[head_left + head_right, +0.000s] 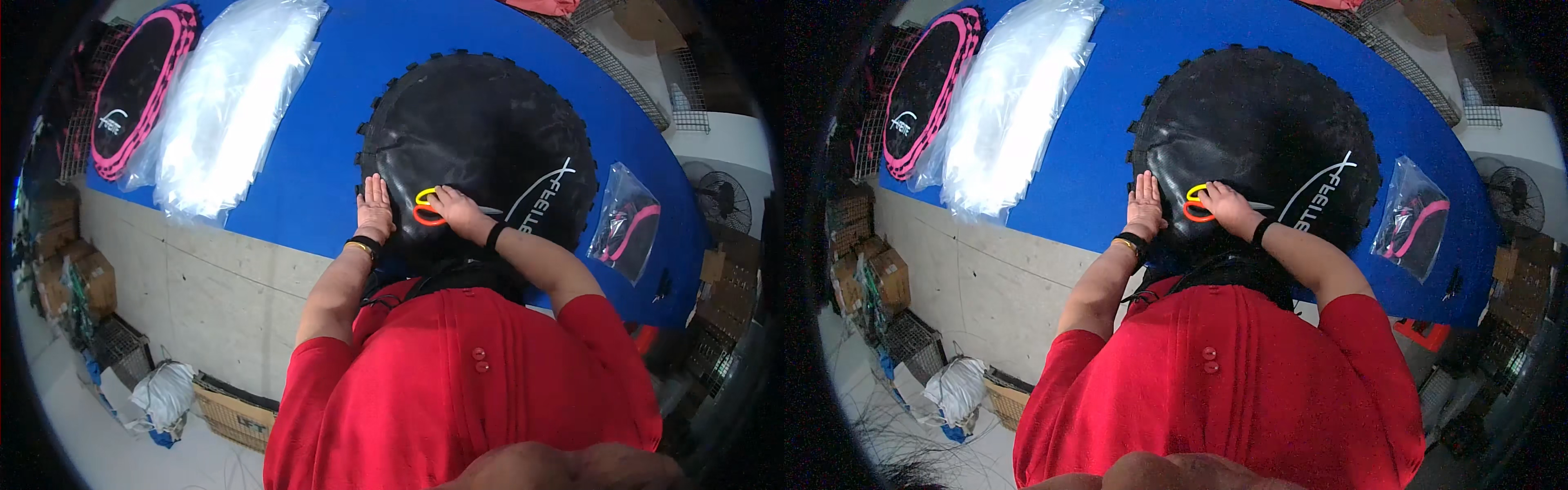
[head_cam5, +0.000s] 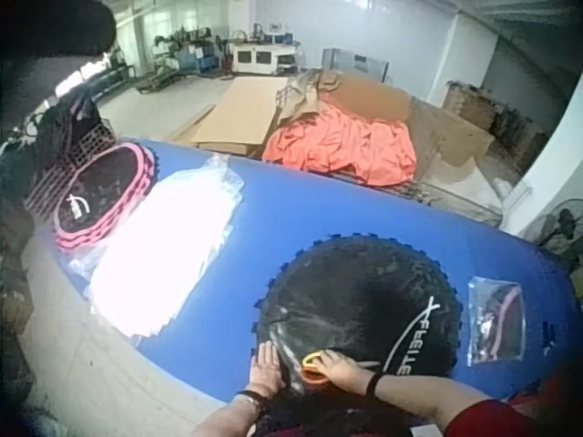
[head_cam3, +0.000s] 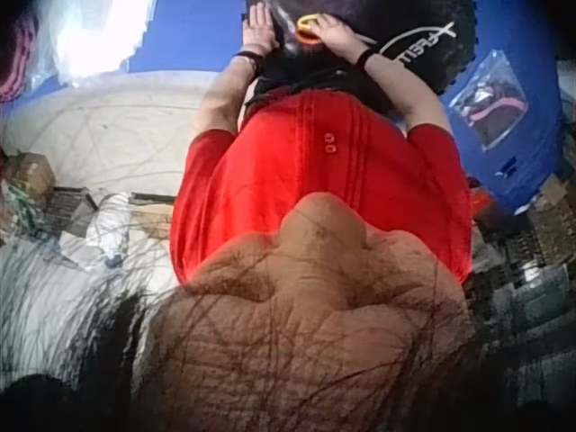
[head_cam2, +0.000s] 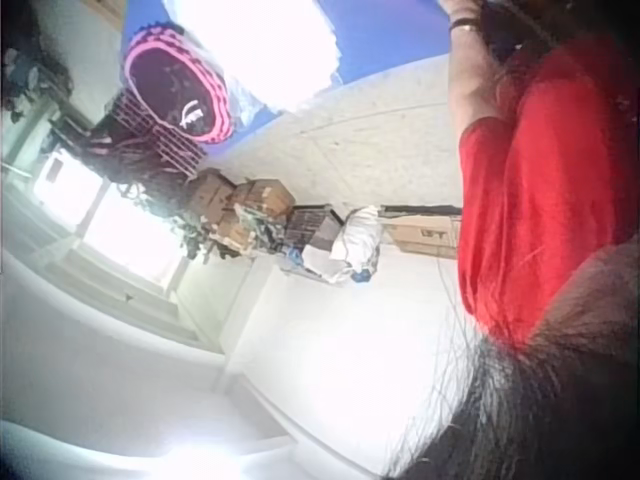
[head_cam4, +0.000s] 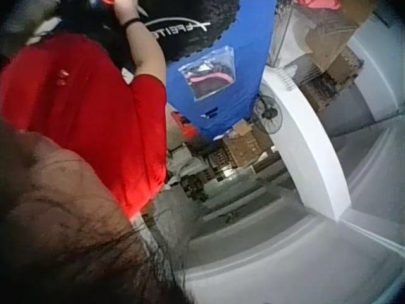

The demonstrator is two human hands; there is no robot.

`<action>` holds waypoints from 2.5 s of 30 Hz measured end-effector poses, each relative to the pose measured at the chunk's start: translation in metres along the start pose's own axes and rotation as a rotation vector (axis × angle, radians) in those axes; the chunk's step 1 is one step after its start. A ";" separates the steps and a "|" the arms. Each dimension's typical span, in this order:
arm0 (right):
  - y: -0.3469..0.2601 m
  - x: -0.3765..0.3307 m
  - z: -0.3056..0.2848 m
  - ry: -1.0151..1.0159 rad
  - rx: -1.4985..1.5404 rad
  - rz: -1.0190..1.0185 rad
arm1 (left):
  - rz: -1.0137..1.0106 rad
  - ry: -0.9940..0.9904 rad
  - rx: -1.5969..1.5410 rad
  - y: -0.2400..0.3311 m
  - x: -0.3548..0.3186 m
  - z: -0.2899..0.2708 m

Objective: Trimming the edge of a circular black pad using a utility knife on a blue work surface.

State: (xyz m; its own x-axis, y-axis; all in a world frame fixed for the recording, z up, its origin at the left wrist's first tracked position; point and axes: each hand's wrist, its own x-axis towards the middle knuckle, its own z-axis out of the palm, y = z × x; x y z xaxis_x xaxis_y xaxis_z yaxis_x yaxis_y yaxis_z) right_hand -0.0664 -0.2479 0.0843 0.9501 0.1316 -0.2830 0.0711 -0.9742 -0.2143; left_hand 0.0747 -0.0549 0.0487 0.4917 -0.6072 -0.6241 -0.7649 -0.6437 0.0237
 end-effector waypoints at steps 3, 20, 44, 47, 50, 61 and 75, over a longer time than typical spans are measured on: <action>-0.001 0.019 0.000 0.083 -0.030 -0.017 | 0.001 0.014 0.010 0.000 0.000 0.000; -0.011 0.038 -0.003 0.139 0.118 0.148 | 0.032 0.134 -0.062 -0.008 -0.005 0.006; -0.092 -0.198 0.079 0.249 0.381 0.723 | 0.223 0.173 -0.010 -0.026 -0.002 0.020; -0.099 -0.201 0.088 0.286 0.387 0.753 | 0.272 0.198 -0.005 -0.032 -0.003 0.028; -0.101 -0.198 0.093 0.323 0.376 0.782 | 0.300 0.192 0.061 -0.039 -0.005 0.033; -0.102 -0.194 0.104 0.328 0.384 0.801 | 0.364 0.162 0.131 -0.038 -0.008 0.040; -0.056 -0.274 0.119 0.350 0.471 0.588 | 0.487 0.113 -0.067 0.018 -0.096 0.108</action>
State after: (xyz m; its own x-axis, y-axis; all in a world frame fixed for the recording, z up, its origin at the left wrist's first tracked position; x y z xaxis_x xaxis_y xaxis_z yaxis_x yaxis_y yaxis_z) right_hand -0.3666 -0.2080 0.0628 0.8378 -0.5153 -0.1807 -0.5272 -0.6770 -0.5136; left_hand -0.0310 0.0424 0.0253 0.1292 -0.8885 -0.4402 -0.8902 -0.2996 0.3434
